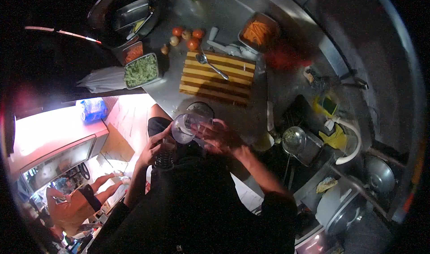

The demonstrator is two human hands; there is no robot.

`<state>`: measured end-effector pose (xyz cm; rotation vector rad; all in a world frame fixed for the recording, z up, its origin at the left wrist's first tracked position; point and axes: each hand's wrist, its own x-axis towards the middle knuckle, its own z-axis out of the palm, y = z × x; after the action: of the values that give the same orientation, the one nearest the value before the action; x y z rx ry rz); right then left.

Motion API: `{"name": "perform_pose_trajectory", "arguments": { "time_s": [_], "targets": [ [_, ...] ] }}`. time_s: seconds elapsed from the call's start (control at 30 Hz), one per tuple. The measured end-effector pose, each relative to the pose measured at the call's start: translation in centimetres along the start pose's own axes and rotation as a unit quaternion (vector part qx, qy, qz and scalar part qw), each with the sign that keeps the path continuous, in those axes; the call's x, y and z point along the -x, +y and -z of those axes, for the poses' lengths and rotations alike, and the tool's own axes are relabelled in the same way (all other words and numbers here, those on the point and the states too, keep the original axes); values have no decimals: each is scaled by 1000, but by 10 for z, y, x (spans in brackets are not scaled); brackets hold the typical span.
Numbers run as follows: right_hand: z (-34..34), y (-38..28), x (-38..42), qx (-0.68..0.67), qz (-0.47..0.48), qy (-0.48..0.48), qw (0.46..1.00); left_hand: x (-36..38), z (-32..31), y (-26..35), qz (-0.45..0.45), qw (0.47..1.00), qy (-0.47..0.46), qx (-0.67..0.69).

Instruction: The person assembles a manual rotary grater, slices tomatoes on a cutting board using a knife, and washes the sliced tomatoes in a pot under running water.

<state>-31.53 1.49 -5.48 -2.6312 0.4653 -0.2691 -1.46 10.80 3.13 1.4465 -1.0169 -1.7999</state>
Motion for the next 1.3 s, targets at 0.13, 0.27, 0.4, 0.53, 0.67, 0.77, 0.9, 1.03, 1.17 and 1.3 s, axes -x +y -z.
{"name": "perform_pose_trajectory", "arguments": {
  "time_s": [0.13, 0.27, 0.4, 0.53, 0.67, 0.77, 0.9, 1.03, 1.17, 1.3],
  "targets": [
    [-3, 2, -27, 3, 2, 21, 1000, 1, -2, -2, 27, 999, 0, 22],
    [-4, -7, -45, -73, -44, 58, 995, 0, 3, -8, 40, 999, -8, -5],
    [-2, -4, -44, -58, -19, 32, 998, 4, -8, 3, 34, 999, -4, 28],
    [-9, 2, -44, -13, 23, 36, 999, 2, -6, 1, 53, 998, -1, -12],
    [-7, 3, -42, -24, 24, 7, 999, 1, -5, -1, 54, 998, 0, -12],
    [-6, 7, -42, -57, 44, 22, 997, 1, -10, 7, 66, 997, 29, -6],
    [-20, 7, -39, -48, 6, 3, 999, -4, -5, 2, 59, 997, 3, -41],
    [-31, 14, -36, -33, 19, 114, 993, -2, -7, 3, 103, 995, 6, 15],
    [-33, 14, -39, -60, 20, 155, 986, -2, -10, 5, 98, 995, 25, -8],
    [-7, 11, -39, -89, 15, 188, 978, -3, -11, 5, 80, 996, 33, -23]
  ]
}}
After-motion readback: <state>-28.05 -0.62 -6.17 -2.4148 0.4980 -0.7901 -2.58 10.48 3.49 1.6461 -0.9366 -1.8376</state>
